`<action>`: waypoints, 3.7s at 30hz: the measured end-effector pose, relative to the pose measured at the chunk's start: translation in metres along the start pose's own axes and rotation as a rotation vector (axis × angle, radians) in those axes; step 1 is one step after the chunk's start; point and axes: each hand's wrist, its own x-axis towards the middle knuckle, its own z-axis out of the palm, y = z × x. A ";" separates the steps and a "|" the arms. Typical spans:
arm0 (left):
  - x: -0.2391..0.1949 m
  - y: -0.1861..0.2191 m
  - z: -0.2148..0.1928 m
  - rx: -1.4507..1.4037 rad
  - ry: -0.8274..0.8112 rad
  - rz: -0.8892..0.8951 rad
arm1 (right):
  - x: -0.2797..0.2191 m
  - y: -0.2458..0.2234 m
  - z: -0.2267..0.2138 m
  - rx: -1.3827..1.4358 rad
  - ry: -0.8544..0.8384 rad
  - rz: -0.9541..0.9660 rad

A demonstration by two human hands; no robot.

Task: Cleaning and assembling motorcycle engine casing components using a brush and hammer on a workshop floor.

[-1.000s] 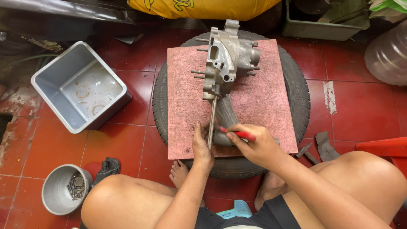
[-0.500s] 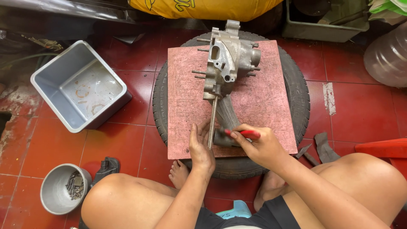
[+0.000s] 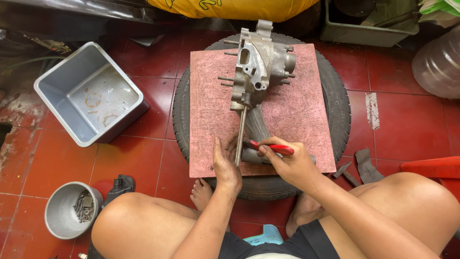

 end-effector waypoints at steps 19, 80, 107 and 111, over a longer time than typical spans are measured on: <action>0.015 0.010 -0.013 0.238 0.101 -0.173 | -0.028 0.026 0.036 -0.711 -0.392 -0.496; -0.022 -0.031 0.015 0.968 -0.200 1.057 | -0.026 0.011 -0.059 -0.043 -0.024 0.179; 0.002 -0.032 0.013 1.562 -0.350 1.152 | 0.004 0.021 -0.083 -0.182 -0.171 0.512; -0.001 -0.031 0.013 1.598 -0.380 1.158 | 0.018 0.029 -0.091 0.003 -0.155 0.616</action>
